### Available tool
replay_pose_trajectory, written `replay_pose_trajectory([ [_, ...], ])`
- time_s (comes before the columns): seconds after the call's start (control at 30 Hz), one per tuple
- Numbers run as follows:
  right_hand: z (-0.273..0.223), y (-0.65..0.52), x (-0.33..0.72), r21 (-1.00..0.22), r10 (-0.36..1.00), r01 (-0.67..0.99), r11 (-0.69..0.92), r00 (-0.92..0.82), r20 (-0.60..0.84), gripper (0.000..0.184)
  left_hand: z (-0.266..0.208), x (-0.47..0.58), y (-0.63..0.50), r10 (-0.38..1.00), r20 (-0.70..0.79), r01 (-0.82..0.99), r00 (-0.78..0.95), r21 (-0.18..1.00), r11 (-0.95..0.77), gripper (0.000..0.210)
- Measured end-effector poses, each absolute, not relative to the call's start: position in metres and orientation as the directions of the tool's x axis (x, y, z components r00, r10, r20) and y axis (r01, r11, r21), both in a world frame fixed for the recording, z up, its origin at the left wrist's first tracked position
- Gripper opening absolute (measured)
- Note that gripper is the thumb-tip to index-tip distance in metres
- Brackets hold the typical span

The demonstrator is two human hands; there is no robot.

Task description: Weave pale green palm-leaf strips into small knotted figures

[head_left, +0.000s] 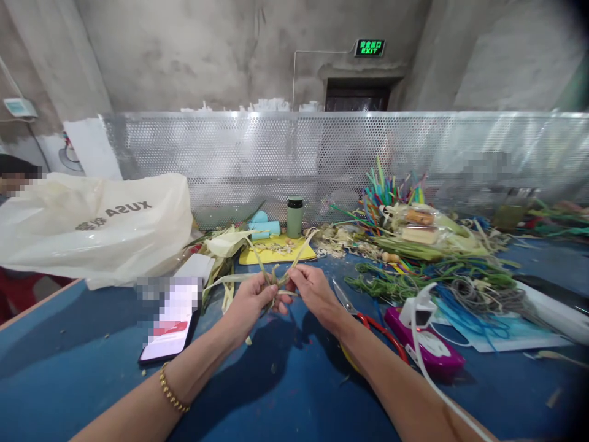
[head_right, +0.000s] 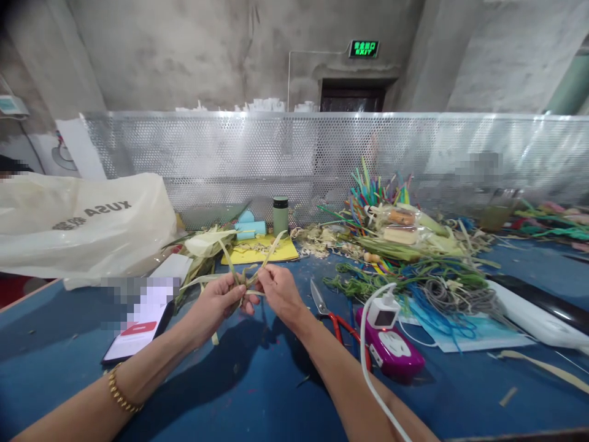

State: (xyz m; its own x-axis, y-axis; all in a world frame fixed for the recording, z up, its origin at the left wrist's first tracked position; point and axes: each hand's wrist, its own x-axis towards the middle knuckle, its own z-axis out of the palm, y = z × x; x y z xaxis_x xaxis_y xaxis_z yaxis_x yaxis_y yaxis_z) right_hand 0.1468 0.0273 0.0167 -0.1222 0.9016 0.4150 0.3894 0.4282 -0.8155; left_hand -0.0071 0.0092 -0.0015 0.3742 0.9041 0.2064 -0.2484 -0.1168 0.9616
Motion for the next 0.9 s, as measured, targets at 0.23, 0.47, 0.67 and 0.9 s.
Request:
replay_pose_trajectory([
  [0.23, 0.012, 0.032, 0.15, -0.817, 0.913, 0.422, 0.393, -0.075, 0.4, 0.036, 0.0, -0.006, 0.01, 0.914, 0.221, -0.158, 0.342, 0.972, -0.175, 0.022],
  [0.47, 0.022, 0.029, 0.16, -0.514, 0.765, 0.705, 0.489, -0.063, 0.641, 0.037, 0.0, -0.005, 0.009, 0.916, 0.283, -0.045, 0.283, 0.958, -0.282, 0.024],
  [0.67, 0.028, 0.023, 0.158, -0.577, 0.806, 0.572, 0.583, -0.322, 0.496, 0.033, -0.001, -0.005, 0.007, 0.876, 0.312, -0.032, 0.369, 0.946, -0.323, 0.02],
  [0.9, 0.028, 0.017, 0.153, -0.966, 0.904, 0.052, 0.252, -0.368, 0.216, 0.021, 0.006, -0.005, 0.004, 0.869, 0.32, -0.042, 0.377, 0.943, -0.329, 0.018],
])
